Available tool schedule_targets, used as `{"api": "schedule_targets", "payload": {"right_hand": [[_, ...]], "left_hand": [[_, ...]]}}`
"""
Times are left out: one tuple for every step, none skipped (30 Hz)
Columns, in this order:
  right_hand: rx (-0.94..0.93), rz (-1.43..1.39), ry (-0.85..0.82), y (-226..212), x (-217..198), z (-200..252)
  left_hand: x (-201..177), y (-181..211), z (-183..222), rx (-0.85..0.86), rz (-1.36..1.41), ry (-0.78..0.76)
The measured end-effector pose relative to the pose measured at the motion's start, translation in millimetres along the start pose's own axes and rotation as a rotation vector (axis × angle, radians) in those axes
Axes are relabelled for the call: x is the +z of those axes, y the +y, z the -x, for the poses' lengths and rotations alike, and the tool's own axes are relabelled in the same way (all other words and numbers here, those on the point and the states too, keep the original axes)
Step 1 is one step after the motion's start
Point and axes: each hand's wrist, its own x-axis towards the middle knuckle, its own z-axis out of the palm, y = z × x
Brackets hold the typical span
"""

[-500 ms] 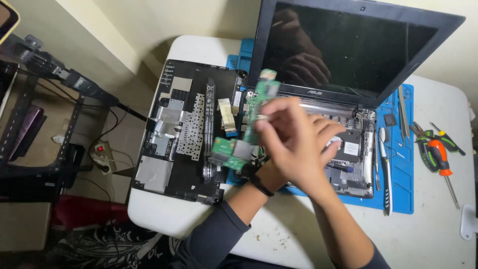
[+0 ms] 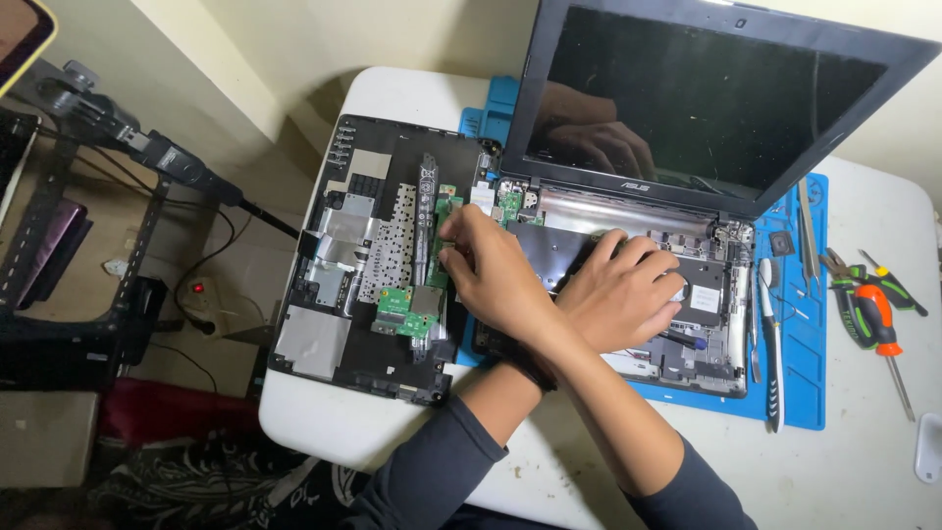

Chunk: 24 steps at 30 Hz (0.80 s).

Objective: Disassembling a laptop by unscrewing the motherboard and removing internal components like the hard drive and daughterboards.

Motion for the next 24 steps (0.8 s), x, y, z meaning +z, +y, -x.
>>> {"api": "schedule_targets", "payload": {"right_hand": [[-0.002,0.001,-0.003,-3,0,1],[-0.012,0.023,0.004,-5,-1,3],[-0.021,0.045,0.011,-8,-2,5],[-0.020,0.046,0.015,-10,-1,7],[-0.024,0.058,0.011,-13,-1,9],[-0.027,0.070,0.008,-15,-1,12],[-0.025,0.070,0.012,-16,-2,13],[-0.032,0.072,0.012,-17,-2,14],[-0.038,0.074,0.011,-18,-2,15],[-0.037,0.074,0.015,-19,-4,16],[-0.068,0.042,0.022,-20,-6,17],[-0.097,0.009,0.029,-21,-7,18],[-0.096,0.010,0.033,-24,-11,19],[-0.137,-0.007,0.061,-27,-15,21],[-0.178,-0.023,0.088,-29,-19,23],[-0.175,-0.022,0.094,-27,-28,27],[-0.253,-0.018,0.136,-24,-37,31],[-0.330,-0.015,0.175,-21,-46,37],[-0.326,-0.014,0.179,-18,-61,42],[-0.331,0.026,0.235,-15,-76,48],[-0.336,0.066,0.290,-13,-90,54],[-0.336,0.068,0.294,-5,-103,62],[-0.304,0.041,0.396,2,-116,70],[-0.267,0.013,0.497,9,-128,79]], "left_hand": [[-2,0,-1,-0.002,-0.002,0.002],[-4,0,-1,-0.001,-0.011,-0.012],[-6,1,-2,0.000,-0.020,-0.026],[-7,1,-2,0.003,-0.017,-0.027],[-7,1,-2,0.008,-0.023,-0.037],[-8,1,-2,0.013,-0.029,-0.048],[-10,3,-3,0.016,-0.026,-0.050],[-13,4,-3,0.010,-0.031,-0.060],[-16,5,-4,0.004,-0.036,-0.069],[-15,5,-5,0.007,-0.034,-0.070],[-15,5,-5,0.003,-0.039,-0.082],[-15,5,-5,-0.001,-0.043,-0.095],[-13,4,-4,0.002,-0.041,-0.096],[-10,2,-3,0.009,-0.037,-0.090],[-7,1,-2,0.015,-0.034,-0.085],[-3,-1,-1,0.020,-0.029,-0.086],[1,-2,-1,0.030,-0.032,-0.057],[6,-3,1,0.038,-0.035,-0.028],[2,-4,-1,0.040,-0.030,-0.030],[-2,-4,-3,0.022,-0.045,-0.036],[-6,-4,-5,0.003,-0.060,-0.043],[-12,-7,-7,0.008,-0.059,-0.043],[-19,-10,-10,-0.018,-0.086,-0.048],[-25,-12,-11,-0.045,-0.112,-0.055]]}}
